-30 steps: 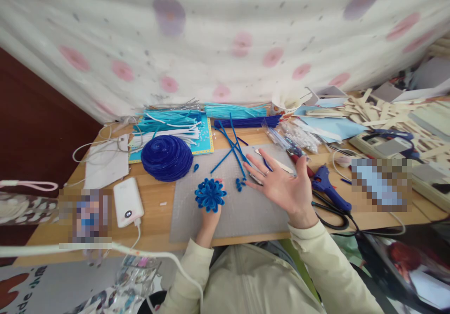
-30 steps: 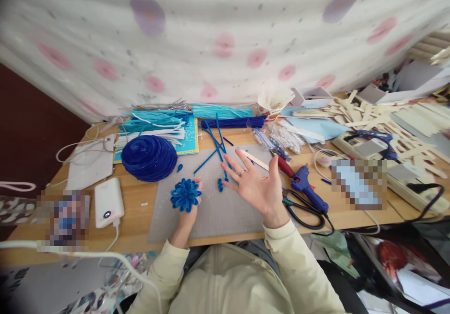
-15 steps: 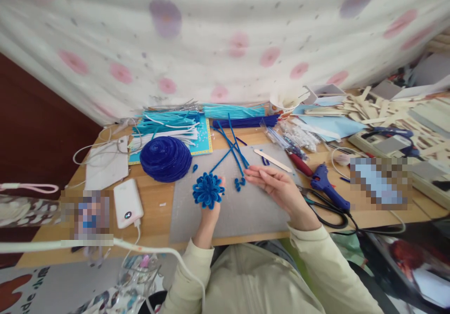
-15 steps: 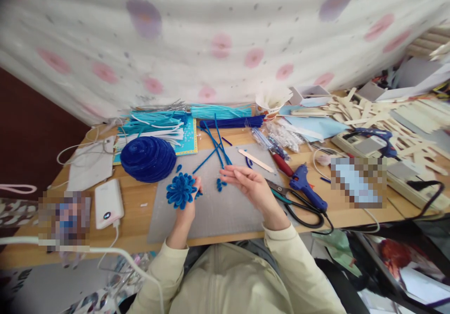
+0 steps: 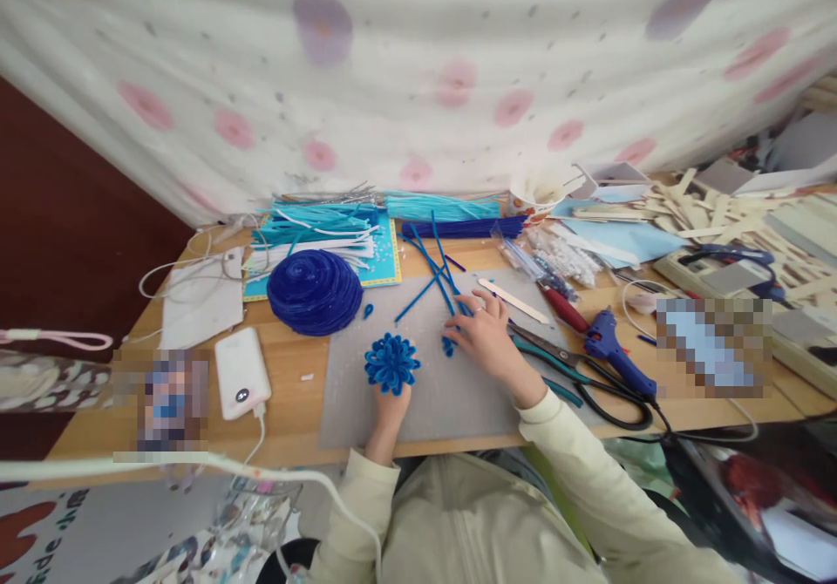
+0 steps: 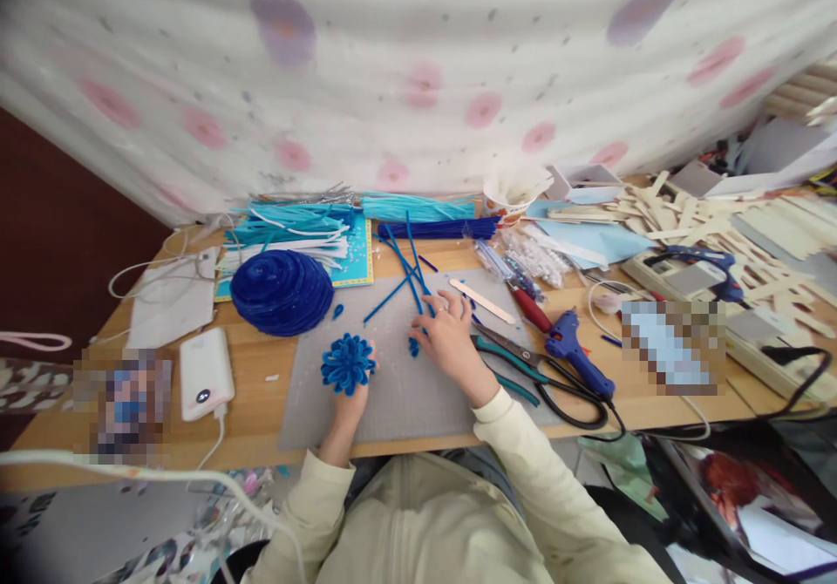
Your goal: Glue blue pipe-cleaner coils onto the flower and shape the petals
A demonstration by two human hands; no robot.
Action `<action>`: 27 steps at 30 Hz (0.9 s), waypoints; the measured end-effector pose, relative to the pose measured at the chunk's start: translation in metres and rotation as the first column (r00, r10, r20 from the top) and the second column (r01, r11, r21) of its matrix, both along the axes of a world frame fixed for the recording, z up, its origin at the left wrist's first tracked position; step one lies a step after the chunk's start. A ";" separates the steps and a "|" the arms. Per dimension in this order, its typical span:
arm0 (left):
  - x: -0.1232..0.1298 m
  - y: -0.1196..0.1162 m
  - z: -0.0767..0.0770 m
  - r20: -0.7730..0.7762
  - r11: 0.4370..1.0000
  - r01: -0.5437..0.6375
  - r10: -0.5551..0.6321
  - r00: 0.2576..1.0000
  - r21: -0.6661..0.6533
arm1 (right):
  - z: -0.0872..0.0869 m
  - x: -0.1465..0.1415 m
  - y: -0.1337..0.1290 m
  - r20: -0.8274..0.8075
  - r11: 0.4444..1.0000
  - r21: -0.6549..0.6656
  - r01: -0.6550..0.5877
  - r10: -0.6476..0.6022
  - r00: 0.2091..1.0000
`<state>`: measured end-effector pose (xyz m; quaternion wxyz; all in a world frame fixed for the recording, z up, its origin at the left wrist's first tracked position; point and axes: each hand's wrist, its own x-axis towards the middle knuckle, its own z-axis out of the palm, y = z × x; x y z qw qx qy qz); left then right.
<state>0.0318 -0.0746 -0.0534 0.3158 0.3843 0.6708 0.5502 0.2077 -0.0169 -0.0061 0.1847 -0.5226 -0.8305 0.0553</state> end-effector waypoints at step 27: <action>0.016 -0.012 0.032 -0.057 0.922 0.386 -0.386 0.921 -0.010 | 0.037 0.001 -0.033 -0.507 0.987 -0.046 -0.157 0.112 0.855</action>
